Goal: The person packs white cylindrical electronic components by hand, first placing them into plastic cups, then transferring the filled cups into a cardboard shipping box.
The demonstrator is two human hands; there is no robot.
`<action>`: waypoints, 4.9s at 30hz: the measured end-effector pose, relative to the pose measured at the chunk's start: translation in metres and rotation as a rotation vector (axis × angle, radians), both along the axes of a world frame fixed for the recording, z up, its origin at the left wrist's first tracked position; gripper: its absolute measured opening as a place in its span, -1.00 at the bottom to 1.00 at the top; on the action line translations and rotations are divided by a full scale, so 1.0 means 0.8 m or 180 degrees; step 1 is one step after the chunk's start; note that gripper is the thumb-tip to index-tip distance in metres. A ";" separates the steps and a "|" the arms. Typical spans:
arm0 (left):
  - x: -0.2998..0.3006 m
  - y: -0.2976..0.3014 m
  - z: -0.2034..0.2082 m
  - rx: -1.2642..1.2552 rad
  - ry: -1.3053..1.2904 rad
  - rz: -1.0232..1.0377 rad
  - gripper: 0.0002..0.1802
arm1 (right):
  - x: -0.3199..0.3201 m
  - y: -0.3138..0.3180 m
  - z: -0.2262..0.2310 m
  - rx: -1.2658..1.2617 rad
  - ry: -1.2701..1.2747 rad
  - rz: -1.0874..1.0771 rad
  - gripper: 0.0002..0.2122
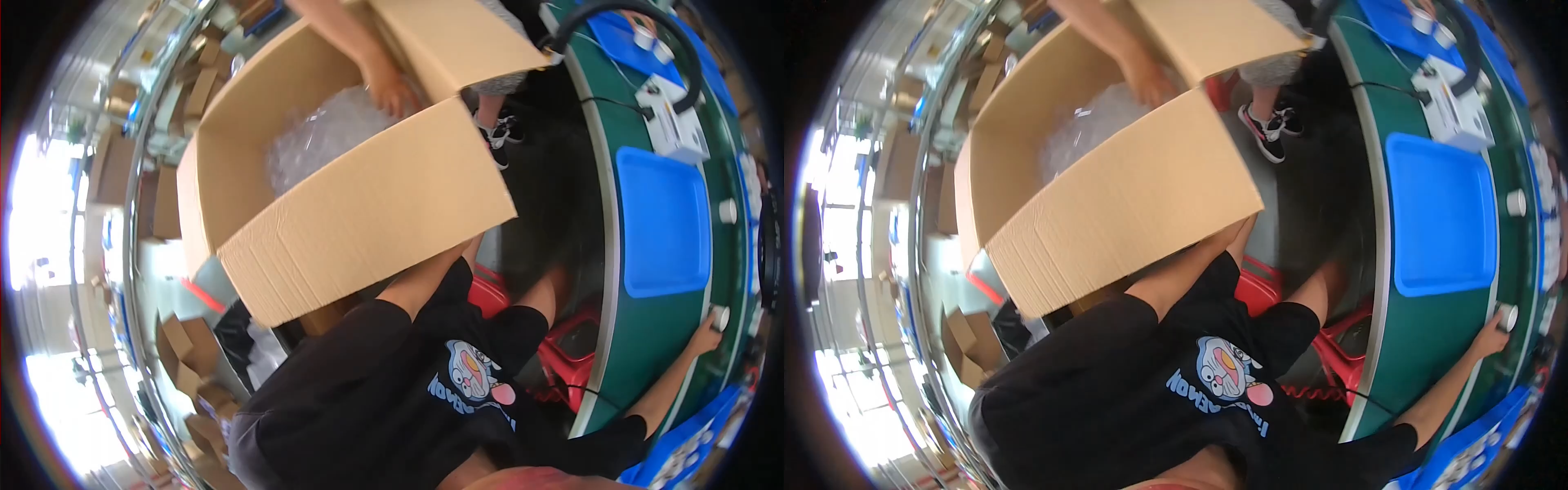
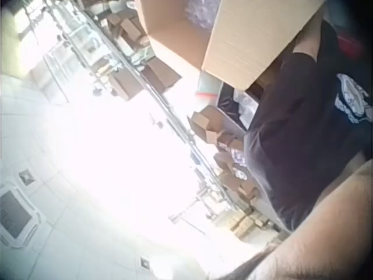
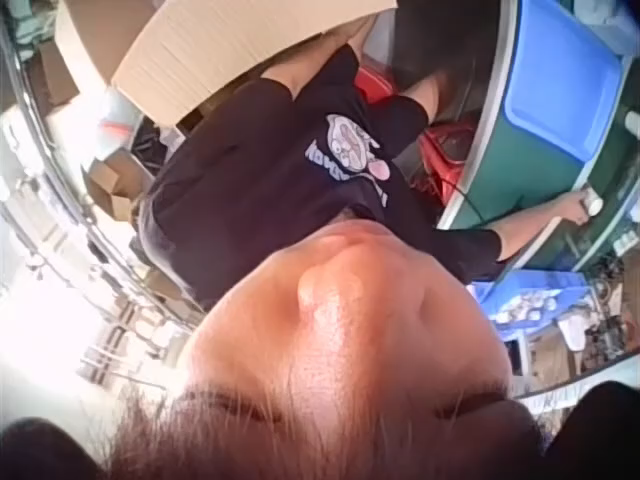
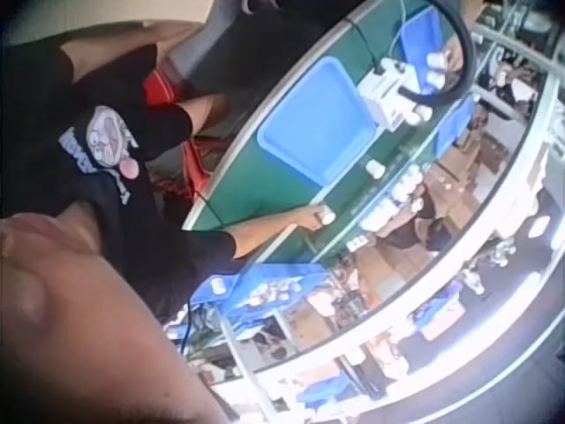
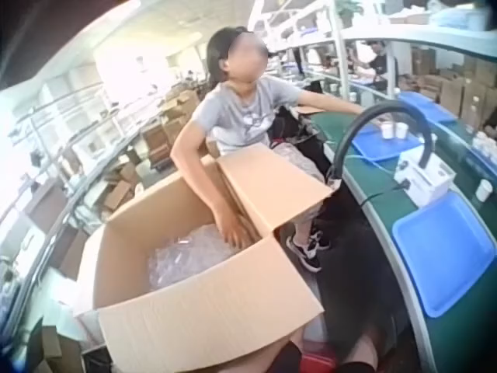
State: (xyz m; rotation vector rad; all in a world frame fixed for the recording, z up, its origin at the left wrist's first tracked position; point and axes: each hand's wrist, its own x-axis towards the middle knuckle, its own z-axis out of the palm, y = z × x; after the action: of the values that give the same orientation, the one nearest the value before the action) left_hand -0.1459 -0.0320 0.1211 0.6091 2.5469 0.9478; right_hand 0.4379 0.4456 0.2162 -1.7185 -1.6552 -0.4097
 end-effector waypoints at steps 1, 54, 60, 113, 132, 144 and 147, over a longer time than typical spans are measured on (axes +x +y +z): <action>0.000 -0.009 0.002 -0.0035 -0.0041 0.0201 -0.14 | 0.004 0.007 0.002 -0.0377 0.0002 -0.0324 -0.25; 0.002 0.094 -0.013 -0.0007 0.0668 -0.1158 -0.39 | -0.117 -0.036 0.026 -0.0763 -0.0168 -0.1740 -0.55; 0.112 0.227 0.200 0.1229 -0.1399 -0.1418 -0.22 | -0.118 -0.051 0.033 -0.0440 0.0023 -0.1706 -0.63; 0.239 0.396 0.169 0.1434 0.2474 -0.3272 -0.39 | -0.031 -0.062 0.136 0.0935 0.7526 0.1889 -0.68; 0.237 0.395 0.166 0.1561 0.2499 -0.3097 -0.41 | -0.029 -0.048 0.095 0.1341 0.7162 0.1264 -0.69; 0.239 0.393 0.170 0.1471 0.2357 -0.3132 -0.40 | -0.044 -0.061 0.112 -0.0718 0.6877 0.0945 -0.52; 0.241 0.395 0.170 0.1500 0.2565 -0.3021 -0.43 | -0.064 -0.063 0.108 -0.0970 0.6235 0.1079 -0.48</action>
State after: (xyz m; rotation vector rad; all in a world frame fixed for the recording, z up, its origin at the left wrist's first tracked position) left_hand 0.0470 0.2841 0.2570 2.4441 2.0312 1.0105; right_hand 0.3866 0.3953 0.3027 -0.9988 -0.3800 1.3471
